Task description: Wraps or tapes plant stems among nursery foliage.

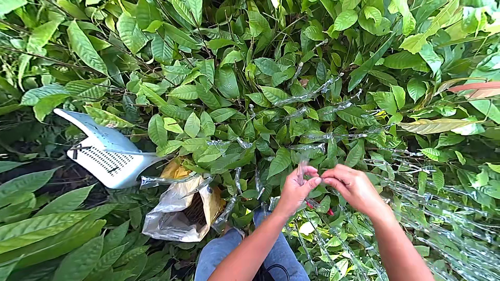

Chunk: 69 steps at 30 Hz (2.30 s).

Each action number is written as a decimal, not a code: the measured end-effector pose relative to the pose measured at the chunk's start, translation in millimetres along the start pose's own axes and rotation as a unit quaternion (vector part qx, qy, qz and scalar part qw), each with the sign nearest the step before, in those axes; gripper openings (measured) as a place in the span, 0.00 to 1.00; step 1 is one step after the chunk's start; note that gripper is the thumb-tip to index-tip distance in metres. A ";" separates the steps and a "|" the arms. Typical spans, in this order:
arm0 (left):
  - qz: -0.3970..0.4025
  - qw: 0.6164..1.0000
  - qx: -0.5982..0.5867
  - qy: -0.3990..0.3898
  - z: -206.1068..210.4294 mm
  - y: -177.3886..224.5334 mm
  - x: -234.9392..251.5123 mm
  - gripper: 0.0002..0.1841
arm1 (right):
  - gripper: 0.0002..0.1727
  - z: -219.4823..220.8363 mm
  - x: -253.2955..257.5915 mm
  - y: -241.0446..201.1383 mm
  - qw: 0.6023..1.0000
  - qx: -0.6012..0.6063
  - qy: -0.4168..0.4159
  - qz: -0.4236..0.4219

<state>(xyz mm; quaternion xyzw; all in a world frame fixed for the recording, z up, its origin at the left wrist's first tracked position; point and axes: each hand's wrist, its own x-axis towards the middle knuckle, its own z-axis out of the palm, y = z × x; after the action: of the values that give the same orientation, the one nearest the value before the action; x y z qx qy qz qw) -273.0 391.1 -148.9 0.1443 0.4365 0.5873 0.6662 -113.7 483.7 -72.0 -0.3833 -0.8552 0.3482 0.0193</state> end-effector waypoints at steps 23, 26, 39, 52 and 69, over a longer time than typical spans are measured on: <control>0.218 0.966 0.136 -0.006 -23.3 -16.3 -4.3 0.10 | 0.16 24.4 -3.9 1.1 0.986 0.146 0.078 0.014; 0.212 0.960 0.183 0.009 -22.9 -15.9 -4.3 0.08 | 0.15 28.5 -4.7 4.3 0.987 0.127 0.101 -0.001; 0.066 0.991 0.108 0.051 -38.2 -17.9 -15.5 0.12 | 0.14 -67.1 -3.9 67.1 0.912 -0.287 0.136 0.260; 0.041 0.992 0.094 0.078 -50.0 -21.1 -20.0 0.12 | 0.15 -71.4 49.0 107.0 0.889 -0.314 0.038 0.330; 0.072 0.993 0.066 0.070 -61.3 -20.8 -24.6 0.18 | 0.17 24.2 131.3 164.1 0.797 -0.370 -0.146 0.455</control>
<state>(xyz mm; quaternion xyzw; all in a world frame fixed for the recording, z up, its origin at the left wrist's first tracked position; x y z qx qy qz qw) -303.7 343.5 -188.9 0.1777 0.5088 0.6122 0.5786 -108.1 633.5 -221.2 -0.6508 -0.6391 0.0260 -0.4091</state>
